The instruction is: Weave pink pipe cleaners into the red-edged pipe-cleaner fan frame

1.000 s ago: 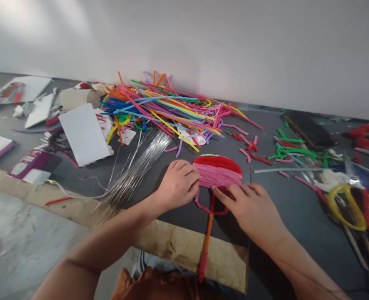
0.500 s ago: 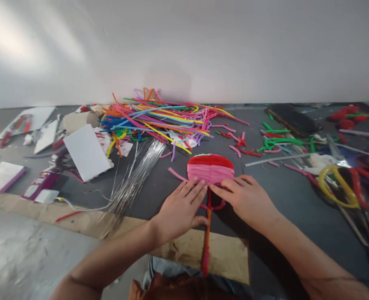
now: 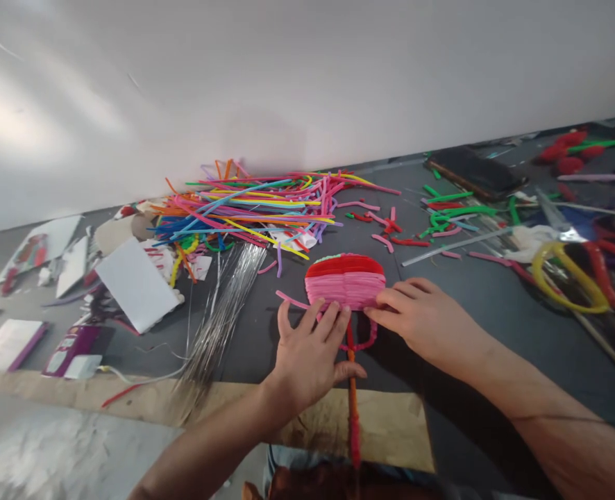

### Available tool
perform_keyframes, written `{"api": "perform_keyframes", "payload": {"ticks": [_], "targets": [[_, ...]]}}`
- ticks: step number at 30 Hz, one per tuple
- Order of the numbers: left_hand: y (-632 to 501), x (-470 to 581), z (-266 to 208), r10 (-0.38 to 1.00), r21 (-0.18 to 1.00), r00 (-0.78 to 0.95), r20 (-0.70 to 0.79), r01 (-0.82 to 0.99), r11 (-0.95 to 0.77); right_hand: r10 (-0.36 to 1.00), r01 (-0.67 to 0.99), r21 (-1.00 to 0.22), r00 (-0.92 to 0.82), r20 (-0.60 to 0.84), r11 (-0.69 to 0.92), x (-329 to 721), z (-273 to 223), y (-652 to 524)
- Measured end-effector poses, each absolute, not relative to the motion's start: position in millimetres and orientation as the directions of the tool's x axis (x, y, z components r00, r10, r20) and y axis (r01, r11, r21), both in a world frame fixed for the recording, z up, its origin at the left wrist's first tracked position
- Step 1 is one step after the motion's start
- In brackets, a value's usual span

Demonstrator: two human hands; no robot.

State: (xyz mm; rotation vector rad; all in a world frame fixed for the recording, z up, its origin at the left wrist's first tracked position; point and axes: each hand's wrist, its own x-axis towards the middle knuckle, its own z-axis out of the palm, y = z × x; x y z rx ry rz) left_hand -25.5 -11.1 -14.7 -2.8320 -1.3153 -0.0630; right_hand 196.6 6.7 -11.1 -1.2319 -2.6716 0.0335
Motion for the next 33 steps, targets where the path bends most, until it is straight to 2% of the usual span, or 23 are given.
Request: {"api": "perform_keyframes", "payload": {"ticks": [5,12,19,25,29,33], "targets": [[-9,-23,-14,0.768,0.02,0.638,0.056,0.768,-0.64,0.769,0.749,-0.175,-0.62,0.159,0.64,204,-12,10],[-10,-22,-12,0.777,0.005,0.629,0.036,0.777,-0.63,0.807,0.772,-0.266,-0.59,0.036,0.577,216,-12,16],[-11,-18,-9,0.789,0.043,0.615,-0.003,0.788,-0.614,0.82,0.792,-0.239,-0.572,0.031,0.561,209,-11,12],[-13,-20,-8,0.77,-0.006,0.638,-0.004,0.77,-0.638,0.831,0.806,-0.274,-0.554,-0.036,0.525,207,-4,13],[-14,-26,-6,0.741,-0.05,0.672,-0.001,0.74,-0.671,0.843,0.791,-0.312,-0.533,0.069,0.526,213,-2,15],[-16,-41,-5,0.758,-0.101,0.652,0.016,0.755,-0.647,0.836,0.804,-0.242,-0.489,0.25,0.543,207,-3,11]]}}
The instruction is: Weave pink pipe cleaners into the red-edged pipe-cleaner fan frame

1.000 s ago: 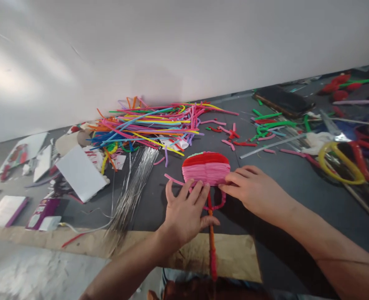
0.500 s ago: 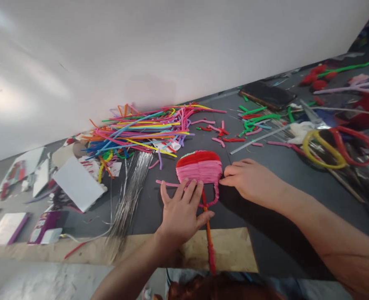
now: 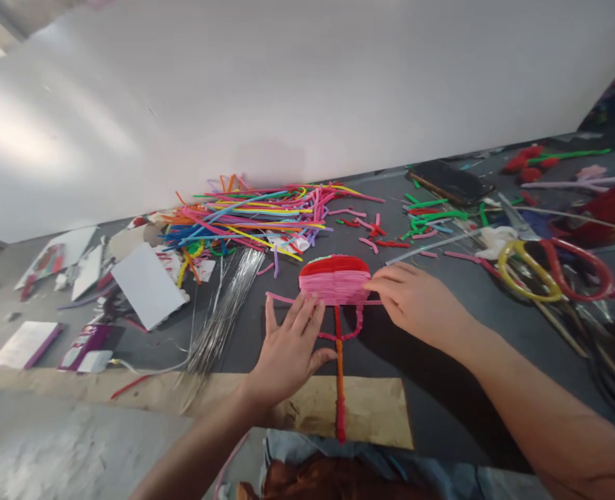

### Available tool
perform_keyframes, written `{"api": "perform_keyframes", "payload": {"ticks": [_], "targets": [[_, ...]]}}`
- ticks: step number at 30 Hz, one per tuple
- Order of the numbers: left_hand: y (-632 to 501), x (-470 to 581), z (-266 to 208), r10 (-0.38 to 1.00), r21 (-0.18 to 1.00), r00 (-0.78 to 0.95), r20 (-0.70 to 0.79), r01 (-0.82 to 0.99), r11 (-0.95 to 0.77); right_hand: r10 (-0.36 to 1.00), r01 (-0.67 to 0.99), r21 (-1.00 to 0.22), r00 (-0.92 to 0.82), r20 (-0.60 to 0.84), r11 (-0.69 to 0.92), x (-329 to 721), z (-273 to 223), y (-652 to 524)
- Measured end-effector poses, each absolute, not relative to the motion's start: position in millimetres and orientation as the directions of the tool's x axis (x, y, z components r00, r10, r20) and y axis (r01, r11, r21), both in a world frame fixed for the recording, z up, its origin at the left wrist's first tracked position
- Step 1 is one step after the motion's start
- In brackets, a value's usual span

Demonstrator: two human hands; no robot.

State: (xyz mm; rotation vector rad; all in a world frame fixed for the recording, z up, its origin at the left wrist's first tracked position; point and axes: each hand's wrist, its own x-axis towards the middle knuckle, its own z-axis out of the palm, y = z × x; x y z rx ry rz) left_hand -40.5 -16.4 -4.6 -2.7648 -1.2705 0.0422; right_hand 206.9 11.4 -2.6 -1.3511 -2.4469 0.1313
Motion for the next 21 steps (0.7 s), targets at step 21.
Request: {"api": "perform_keyframes", "payload": {"ticks": [21], "targets": [[-2,-56,0,0.847,0.068,0.531,-0.03,0.847,-0.528,0.915,0.696,-0.604,-0.371,0.161,0.388,208,-21,18]]}}
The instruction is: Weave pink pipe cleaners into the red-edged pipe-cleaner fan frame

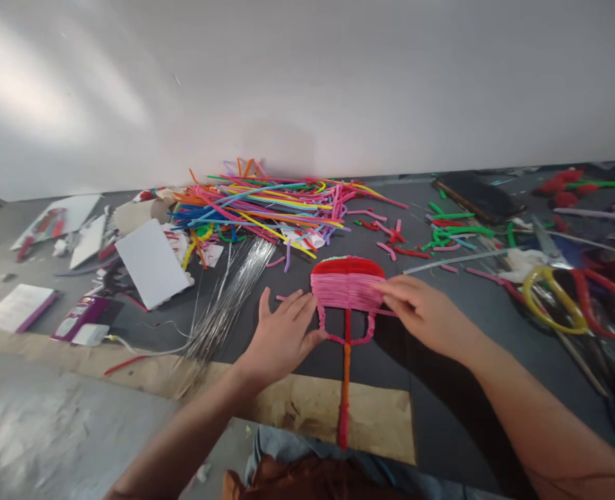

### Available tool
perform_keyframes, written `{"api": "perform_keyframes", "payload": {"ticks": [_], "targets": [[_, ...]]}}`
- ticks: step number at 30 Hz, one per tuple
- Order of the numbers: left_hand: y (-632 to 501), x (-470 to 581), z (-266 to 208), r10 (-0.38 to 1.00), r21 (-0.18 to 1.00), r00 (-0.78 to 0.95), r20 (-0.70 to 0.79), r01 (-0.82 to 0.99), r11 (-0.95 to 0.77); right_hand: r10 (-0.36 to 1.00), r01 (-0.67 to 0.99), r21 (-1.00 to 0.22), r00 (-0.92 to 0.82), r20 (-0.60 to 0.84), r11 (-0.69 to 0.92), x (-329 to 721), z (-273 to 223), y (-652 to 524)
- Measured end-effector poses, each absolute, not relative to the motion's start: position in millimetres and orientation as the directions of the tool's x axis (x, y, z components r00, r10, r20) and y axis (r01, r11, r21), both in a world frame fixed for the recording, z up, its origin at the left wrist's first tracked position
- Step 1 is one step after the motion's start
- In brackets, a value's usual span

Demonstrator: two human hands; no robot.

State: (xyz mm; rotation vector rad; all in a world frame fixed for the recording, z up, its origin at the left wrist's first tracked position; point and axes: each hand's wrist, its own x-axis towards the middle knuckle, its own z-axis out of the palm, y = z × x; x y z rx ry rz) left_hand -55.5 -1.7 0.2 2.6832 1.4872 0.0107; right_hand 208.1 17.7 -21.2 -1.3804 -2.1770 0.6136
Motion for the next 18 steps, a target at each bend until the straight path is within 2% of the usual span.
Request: {"api": "perform_keyframes", "payload": {"ticks": [2,5,9,12,14,16,18], "targets": [[11,-52,8,0.875,0.079,0.482,-0.043,0.875,-0.478,0.978,0.689,-0.697,-0.189,0.093,0.199,218,-22,25],[27,-42,14,0.909,0.038,0.417,-0.02,0.909,-0.416,0.991,0.676,-0.736,-0.112,-0.071,0.024,226,-24,30],[33,-33,9,0.892,0.074,0.453,-0.006,0.889,-0.451,0.988,0.701,-0.706,-0.153,-0.008,0.103,220,-24,27],[30,-33,4,0.895,0.156,0.447,0.004,0.883,-0.442,0.988,0.671,-0.737,-0.148,-0.036,0.074,213,-22,24],[29,-35,2,0.914,0.224,0.406,0.015,0.889,-0.399,0.99,0.544,-0.839,-0.124,-0.067,0.012,211,-21,24],[29,-37,2,0.935,0.312,0.353,0.026,0.886,-0.343,0.995,0.336,-0.94,-0.058,-0.085,-0.06,210,-21,26],[30,-38,4,0.945,0.407,0.325,0.032,0.859,-0.31,0.991,0.101,-0.986,0.005,-0.134,-0.134,211,-21,28]]}}
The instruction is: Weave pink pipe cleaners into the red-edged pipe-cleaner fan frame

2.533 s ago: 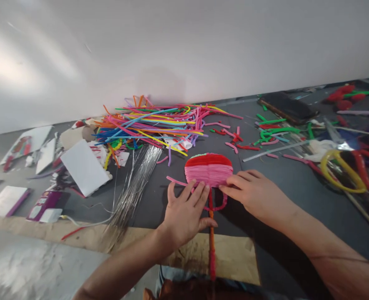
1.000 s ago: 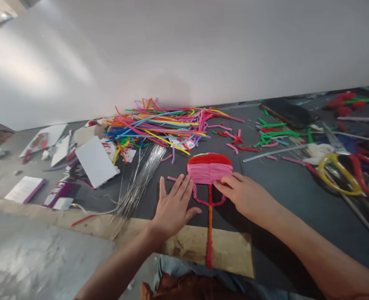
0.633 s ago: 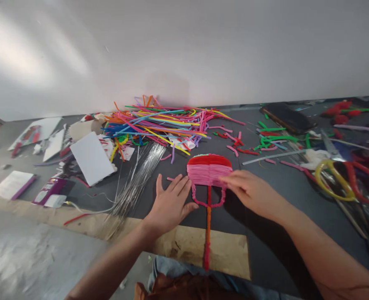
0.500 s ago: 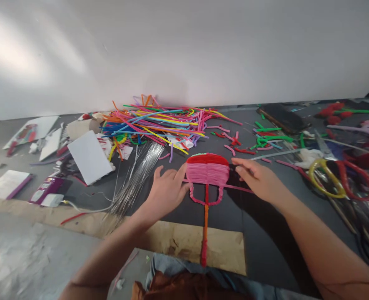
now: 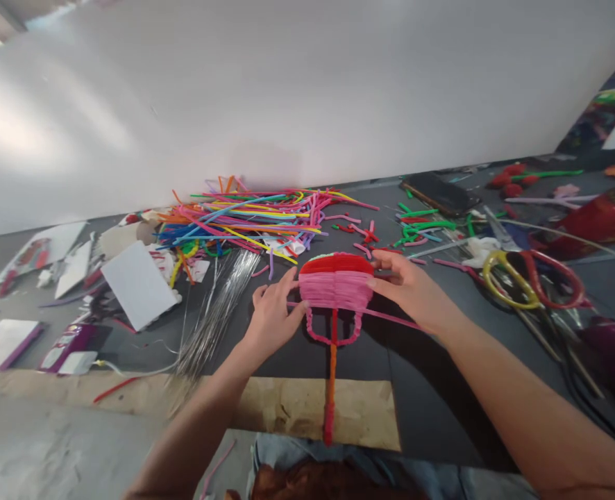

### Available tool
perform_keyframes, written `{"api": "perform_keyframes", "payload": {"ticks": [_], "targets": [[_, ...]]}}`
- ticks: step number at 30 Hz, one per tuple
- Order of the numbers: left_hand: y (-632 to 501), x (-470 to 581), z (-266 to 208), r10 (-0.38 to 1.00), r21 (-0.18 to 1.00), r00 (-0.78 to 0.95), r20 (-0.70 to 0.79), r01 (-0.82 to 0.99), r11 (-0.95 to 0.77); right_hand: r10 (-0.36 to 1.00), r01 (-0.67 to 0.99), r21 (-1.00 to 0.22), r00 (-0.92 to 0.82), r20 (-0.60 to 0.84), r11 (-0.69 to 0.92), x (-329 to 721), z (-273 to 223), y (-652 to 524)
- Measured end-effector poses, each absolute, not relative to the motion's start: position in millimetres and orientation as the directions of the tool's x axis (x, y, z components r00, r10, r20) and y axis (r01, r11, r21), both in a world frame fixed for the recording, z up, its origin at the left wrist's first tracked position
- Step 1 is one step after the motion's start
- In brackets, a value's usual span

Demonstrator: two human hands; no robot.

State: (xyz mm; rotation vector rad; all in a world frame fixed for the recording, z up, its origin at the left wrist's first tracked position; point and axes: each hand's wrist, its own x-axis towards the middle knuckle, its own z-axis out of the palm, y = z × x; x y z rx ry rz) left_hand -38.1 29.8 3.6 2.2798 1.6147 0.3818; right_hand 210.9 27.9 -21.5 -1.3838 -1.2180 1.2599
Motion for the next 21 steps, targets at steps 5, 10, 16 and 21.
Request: {"api": "perform_keyframes", "payload": {"ticks": [5,10,16,21], "targets": [[33,-40,10,0.928,0.643,0.327,0.178,0.675,-0.361,0.932,-0.353,-0.863,-0.119,-0.342,-0.362,217,-17,32],[37,-48,18,0.894,0.895,-0.127,0.43,0.194,-0.403,0.958,-0.573,-0.775,-0.064,-0.28,-0.265,224,-1,33],[26,-35,19,0.679,0.864,0.701,-0.217,-0.186,0.468,0.973,-0.569,-0.795,-0.042,-0.229,-0.212,212,2,25],[16,-15,-4,0.593,0.724,0.72,-0.362,-0.183,0.665,0.971,-0.497,-0.834,-0.095,-0.22,-0.237,200,-5,21]]}}
